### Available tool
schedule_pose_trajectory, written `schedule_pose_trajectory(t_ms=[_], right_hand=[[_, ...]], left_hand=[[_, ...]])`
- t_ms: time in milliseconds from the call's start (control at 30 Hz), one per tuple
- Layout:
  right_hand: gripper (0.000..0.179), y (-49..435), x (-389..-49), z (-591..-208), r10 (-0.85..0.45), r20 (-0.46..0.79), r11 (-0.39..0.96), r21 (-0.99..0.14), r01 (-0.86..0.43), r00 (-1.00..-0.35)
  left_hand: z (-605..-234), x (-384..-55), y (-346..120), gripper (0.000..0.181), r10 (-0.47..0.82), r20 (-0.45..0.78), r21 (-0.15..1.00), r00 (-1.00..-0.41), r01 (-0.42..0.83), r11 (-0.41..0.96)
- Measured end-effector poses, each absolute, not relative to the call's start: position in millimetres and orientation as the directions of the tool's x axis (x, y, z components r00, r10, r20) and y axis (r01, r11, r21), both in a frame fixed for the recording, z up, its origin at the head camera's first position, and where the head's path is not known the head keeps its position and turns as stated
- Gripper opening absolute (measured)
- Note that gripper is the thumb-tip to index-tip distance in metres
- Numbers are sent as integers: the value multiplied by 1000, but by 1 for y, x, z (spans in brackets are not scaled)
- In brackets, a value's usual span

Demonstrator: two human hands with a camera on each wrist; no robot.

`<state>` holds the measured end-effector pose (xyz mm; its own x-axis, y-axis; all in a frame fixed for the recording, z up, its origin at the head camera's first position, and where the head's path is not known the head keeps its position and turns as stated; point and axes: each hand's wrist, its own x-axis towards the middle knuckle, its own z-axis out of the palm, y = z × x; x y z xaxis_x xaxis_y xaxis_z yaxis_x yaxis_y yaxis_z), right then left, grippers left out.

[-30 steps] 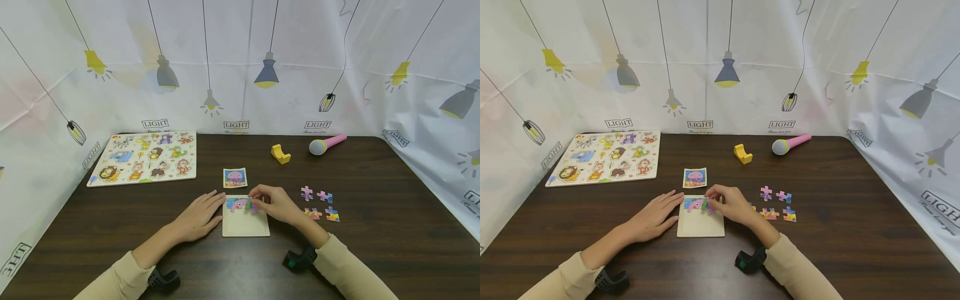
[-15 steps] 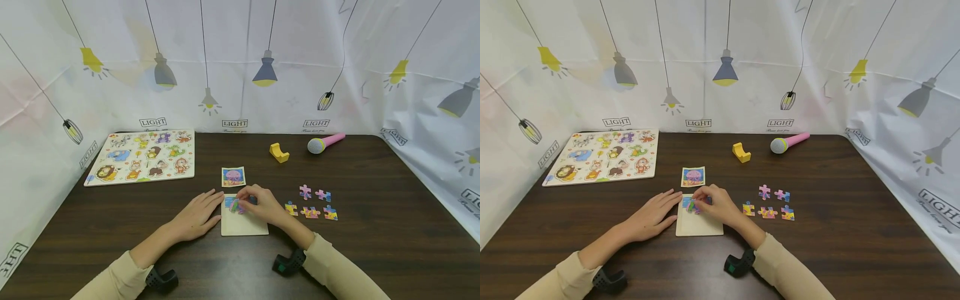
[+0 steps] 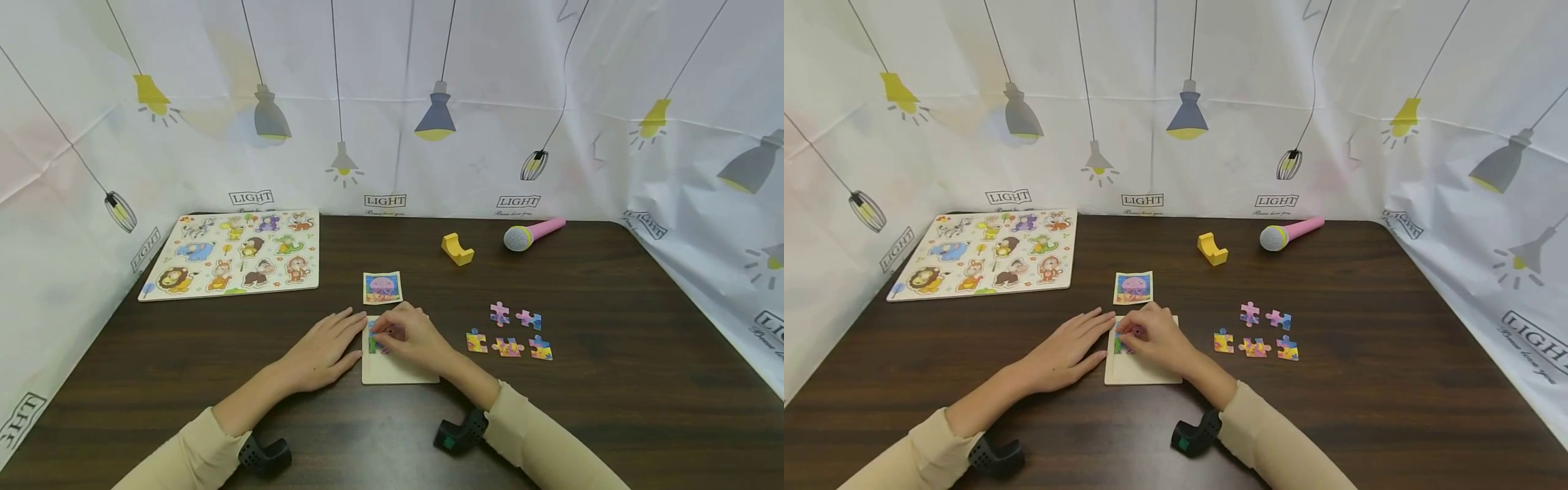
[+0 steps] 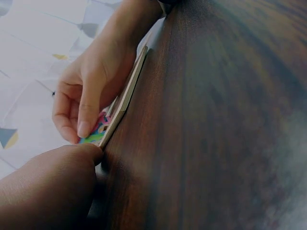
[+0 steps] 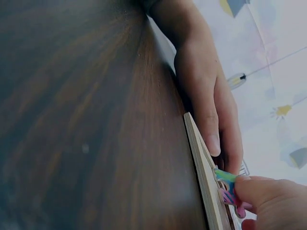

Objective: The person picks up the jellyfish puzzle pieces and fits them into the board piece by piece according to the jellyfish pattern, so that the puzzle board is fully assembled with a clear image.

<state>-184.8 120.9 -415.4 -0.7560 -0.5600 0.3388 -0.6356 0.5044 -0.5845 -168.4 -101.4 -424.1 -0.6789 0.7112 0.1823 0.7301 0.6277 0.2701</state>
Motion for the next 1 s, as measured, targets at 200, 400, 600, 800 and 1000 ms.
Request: schedule_pose_trajectory(t_ms=[200, 400, 600, 800, 1000], right_hand=[[8, 119, -184, -419, -568, 394, 528, -499, -687, -723], [12, 119, -184, -421, -559, 418, 563, -442, -699, -715], [13, 119, -183, -422, -528, 432, 615, -399, -680, -731], [16, 118, -181, -422, -494, 438, 655, -381, -653, -751], [22, 119, -179, -421, -460, 438, 691, -370, -621, -773]], left_hand=[[-424, -169, -101, 53, 714, 184, 267, -676, 733, 626], [-425, -170, -101, 54, 712, 186, 263, -677, 733, 627], [-424, -169, -101, 54, 711, 183, 267, -679, 730, 629], [-424, -169, -101, 54, 710, 183, 270, -680, 729, 629], [-425, -169, -101, 54, 707, 173, 276, -685, 723, 633]])
